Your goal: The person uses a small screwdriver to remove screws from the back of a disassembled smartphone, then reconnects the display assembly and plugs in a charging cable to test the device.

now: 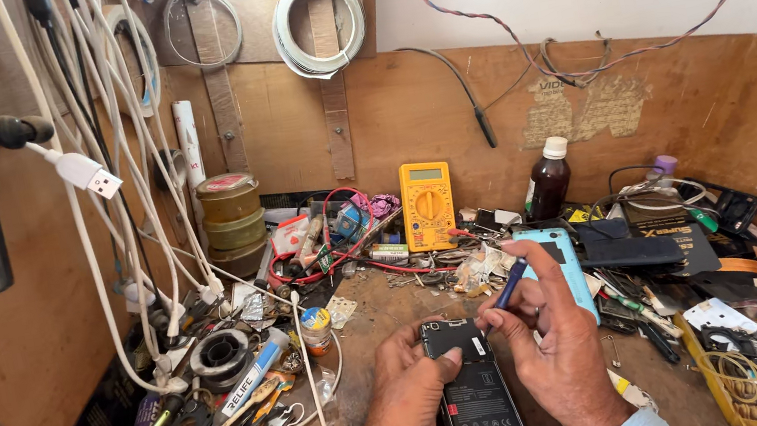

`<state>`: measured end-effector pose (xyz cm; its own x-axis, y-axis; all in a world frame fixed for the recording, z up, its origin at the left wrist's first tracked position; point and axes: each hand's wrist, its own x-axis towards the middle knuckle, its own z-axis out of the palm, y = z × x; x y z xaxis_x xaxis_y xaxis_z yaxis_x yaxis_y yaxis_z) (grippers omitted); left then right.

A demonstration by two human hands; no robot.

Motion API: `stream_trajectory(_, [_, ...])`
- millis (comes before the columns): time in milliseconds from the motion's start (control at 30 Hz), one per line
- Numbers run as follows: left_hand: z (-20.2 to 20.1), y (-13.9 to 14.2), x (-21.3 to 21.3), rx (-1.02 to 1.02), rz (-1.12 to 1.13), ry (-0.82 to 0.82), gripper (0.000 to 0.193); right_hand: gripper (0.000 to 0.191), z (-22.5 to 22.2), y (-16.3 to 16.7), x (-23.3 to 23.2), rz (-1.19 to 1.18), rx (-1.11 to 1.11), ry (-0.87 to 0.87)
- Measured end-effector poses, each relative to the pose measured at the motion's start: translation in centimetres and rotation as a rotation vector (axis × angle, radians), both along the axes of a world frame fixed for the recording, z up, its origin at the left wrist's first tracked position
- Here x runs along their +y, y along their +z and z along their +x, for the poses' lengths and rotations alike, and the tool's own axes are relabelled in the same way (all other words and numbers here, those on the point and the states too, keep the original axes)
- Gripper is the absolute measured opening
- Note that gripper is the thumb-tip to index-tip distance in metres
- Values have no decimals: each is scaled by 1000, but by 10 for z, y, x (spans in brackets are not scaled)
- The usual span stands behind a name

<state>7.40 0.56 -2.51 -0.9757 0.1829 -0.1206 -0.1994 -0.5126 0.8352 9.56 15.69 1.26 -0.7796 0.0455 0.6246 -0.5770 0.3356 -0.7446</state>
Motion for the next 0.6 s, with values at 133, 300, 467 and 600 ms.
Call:
stream_trajectory(133, [-1, -3, 0, 4, -16, -7, 50, 69, 1, 1, 0, -49, -28, 53])
stream_trajectory(300, [-5, -3, 0, 49, -43, -13, 44, 69, 5, 4, 1, -55, -17, 61])
stream_trajectory(467, [-1, -4, -1, 20, -31, -4, 46, 73, 6, -1, -2, 15, 72, -68])
stream_trajectory(600, [1, -2, -1, 35, -19, -2, 48, 73, 0, -3, -5, 41, 57, -170])
